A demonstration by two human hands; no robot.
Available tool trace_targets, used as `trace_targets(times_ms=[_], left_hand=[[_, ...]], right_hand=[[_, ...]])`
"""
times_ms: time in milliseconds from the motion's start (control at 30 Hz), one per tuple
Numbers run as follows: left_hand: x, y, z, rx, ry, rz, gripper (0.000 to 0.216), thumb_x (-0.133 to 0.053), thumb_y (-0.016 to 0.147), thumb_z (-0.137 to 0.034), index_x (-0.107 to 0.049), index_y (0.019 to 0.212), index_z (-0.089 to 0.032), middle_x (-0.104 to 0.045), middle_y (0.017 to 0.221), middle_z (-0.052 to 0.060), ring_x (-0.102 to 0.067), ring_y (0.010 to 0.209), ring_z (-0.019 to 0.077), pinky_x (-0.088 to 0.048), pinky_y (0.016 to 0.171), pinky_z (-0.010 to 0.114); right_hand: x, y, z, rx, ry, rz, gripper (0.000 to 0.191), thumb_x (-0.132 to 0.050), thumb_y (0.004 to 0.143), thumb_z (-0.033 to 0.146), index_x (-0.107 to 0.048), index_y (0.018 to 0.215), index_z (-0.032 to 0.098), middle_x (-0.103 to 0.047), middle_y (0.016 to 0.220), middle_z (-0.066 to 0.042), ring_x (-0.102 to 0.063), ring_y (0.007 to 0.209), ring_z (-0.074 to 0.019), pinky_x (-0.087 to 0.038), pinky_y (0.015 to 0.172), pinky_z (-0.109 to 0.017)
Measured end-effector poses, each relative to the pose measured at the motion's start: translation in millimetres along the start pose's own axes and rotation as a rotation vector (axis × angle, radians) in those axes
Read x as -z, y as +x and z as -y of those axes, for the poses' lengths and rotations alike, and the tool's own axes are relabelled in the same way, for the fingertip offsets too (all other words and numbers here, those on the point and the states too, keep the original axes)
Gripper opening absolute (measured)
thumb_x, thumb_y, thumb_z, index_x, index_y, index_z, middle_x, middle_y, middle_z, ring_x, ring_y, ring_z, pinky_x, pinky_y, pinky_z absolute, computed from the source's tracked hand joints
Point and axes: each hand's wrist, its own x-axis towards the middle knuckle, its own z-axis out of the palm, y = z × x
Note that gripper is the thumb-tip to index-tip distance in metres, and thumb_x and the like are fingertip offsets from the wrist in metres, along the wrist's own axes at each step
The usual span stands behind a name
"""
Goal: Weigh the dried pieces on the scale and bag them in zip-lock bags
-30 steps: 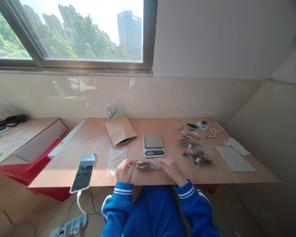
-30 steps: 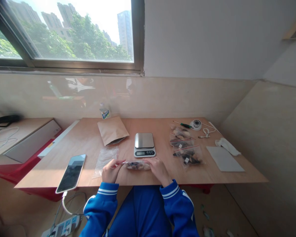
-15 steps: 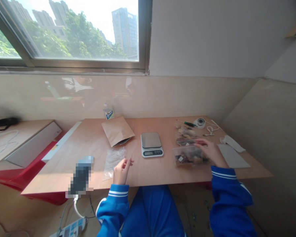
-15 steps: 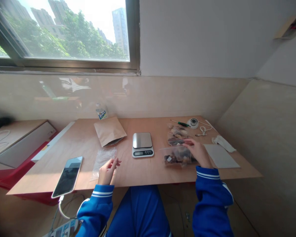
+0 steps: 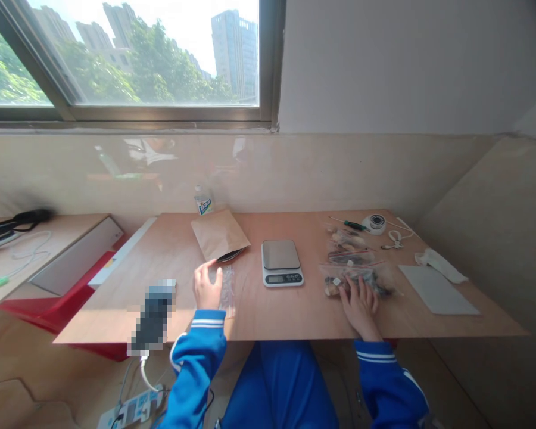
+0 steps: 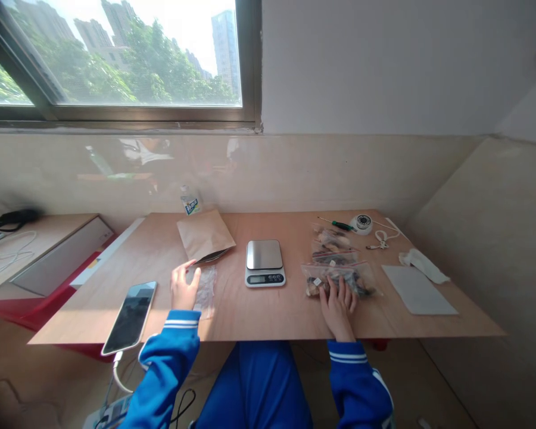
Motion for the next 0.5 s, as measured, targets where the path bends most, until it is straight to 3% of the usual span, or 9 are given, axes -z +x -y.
trace_targets(times_ms=[67,133,233,300,400,500], left_hand=[[-7.2,27.5,6.7,0.014,0.126,-0.007,0.043,-0.062,0.077,-0.027,-0.057,0.118,-0.015,-0.05,0.127,0.018,-0.047,0.116,0.0319,-0.035,0.099,0.05],[-15.9,52.6,14.6,0.007,0.191,0.132,0.051,-0.067,0.074,-0.026,-0.055,0.123,-0.017,-0.044,0.137,0.017,-0.043,0.121,0.037,-0.031,0.098,0.058],[-27.2,78.6,23.2,-0.049,0.201,0.279,0.036,-0.067,0.074,-0.019,-0.064,0.109,-0.016,-0.056,0.128,0.014,-0.043,0.124,0.0359,-0.028,0.101,0.059],[-29.7,85.4,22.1,-0.088,0.182,0.286,0.026,-0.061,0.079,-0.016,-0.067,0.104,-0.017,-0.064,0.118,0.011,-0.049,0.121,0.0285,-0.028,0.105,0.051],[-22.1,78.4,7.0,-0.15,0.154,0.231,0.028,-0.05,0.086,-0.019,-0.066,0.109,-0.022,-0.068,0.113,0.005,-0.058,0.111,0.0176,-0.032,0.106,0.036],[-5.2,57.4,-17.1,-0.283,0.124,0.156,0.026,-0.053,0.084,-0.027,-0.069,0.104,-0.027,-0.07,0.107,0.0,-0.065,0.098,0.016,-0.042,0.099,0.031]], right_hand=[[0.7,2.8,0.1,-0.014,0.015,0.017,0.054,-0.027,0.09,0.046,-0.053,0.124,0.014,-0.044,0.136,-0.019,-0.037,0.128,-0.0352,-0.027,0.102,-0.058],[5.7,-1.9,7.0,-0.026,0.054,-0.025,0.055,-0.028,0.09,0.046,-0.053,0.125,0.013,-0.04,0.139,-0.02,-0.032,0.131,-0.0379,-0.025,0.103,-0.06],[17.4,-20.9,35.4,0.036,0.214,-0.083,0.05,-0.032,0.09,0.045,-0.054,0.125,0.015,-0.032,0.145,-0.017,-0.022,0.136,-0.0376,-0.024,0.105,-0.061],[26.8,-33.9,67.5,0.179,0.399,0.01,0.042,-0.032,0.093,0.037,-0.055,0.124,0.021,-0.035,0.144,-0.013,-0.025,0.137,-0.0314,-0.03,0.106,-0.055],[41.3,-39.9,131.7,0.442,0.6,0.276,0.04,-0.032,0.095,0.026,-0.047,0.132,0.028,-0.039,0.144,-0.005,-0.033,0.135,-0.0207,-0.036,0.107,-0.042],[52.5,-29.0,200.1,0.67,0.678,0.308,0.044,-0.031,0.095,0.022,-0.039,0.138,0.024,-0.038,0.145,-0.005,-0.025,0.138,-0.0189,-0.035,0.11,-0.04]])
